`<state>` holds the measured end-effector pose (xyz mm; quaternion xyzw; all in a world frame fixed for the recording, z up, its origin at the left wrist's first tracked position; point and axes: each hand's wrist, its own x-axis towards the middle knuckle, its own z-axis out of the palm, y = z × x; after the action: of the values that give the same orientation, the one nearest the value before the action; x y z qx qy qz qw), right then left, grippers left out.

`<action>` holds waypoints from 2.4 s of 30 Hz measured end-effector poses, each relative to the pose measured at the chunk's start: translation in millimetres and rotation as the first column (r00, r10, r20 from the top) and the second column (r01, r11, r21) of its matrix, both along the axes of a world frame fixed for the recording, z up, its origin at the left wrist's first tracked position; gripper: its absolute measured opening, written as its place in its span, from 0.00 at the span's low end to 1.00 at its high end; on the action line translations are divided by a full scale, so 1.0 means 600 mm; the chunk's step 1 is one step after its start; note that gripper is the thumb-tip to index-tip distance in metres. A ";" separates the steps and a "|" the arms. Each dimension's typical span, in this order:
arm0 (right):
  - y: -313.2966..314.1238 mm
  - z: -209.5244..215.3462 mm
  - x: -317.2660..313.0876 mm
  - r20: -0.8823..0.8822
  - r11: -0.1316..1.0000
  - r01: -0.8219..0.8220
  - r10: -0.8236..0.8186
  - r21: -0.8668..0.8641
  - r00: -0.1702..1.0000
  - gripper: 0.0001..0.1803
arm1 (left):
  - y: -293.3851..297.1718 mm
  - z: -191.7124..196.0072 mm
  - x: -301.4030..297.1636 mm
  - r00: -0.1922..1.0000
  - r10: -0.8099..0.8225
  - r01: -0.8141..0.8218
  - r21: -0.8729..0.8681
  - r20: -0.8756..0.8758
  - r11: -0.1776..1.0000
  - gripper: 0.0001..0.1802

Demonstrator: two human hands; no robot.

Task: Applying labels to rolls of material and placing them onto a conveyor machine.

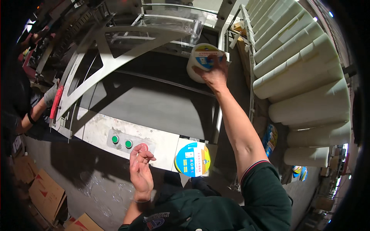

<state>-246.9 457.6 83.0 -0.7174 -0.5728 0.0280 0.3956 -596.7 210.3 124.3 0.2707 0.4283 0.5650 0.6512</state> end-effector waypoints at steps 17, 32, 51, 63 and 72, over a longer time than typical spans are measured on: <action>0.053 0.124 0.002 0.001 0.647 -0.180 0.269 -0.741 0.963 0.57 | -0.043 0.067 0.027 0.983 -0.164 0.163 0.010 0.080 0.987 0.35; -0.220 0.130 0.190 -0.281 0.995 -0.098 0.085 -0.033 0.956 0.28 | -0.090 0.087 0.155 0.969 -0.243 0.244 -0.014 0.040 0.970 0.31; -1.213 0.485 1.035 0.297 0.583 0.755 -0.695 -0.300 0.655 0.27 | -0.389 0.159 0.770 0.517 -0.810 0.841 -0.011 -0.276 0.540 0.19; -1.041 0.192 0.644 -0.747 0.716 -0.685 0.383 -0.131 0.543 0.20 | -0.385 0.084 0.795 0.017 -0.890 0.993 0.109 -0.456 -0.036 0.24; -1.007 -0.275 0.680 0.289 0.769 0.419 -0.312 -0.483 0.905 0.23 | -0.350 -0.078 0.663 0.715 -0.501 0.671 -0.277 0.488 0.687 0.29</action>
<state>161.0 -146.8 -82.2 -0.8957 -0.4261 0.0394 0.1209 -198.9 0.0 77.6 0.1298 0.2988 0.2511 0.9115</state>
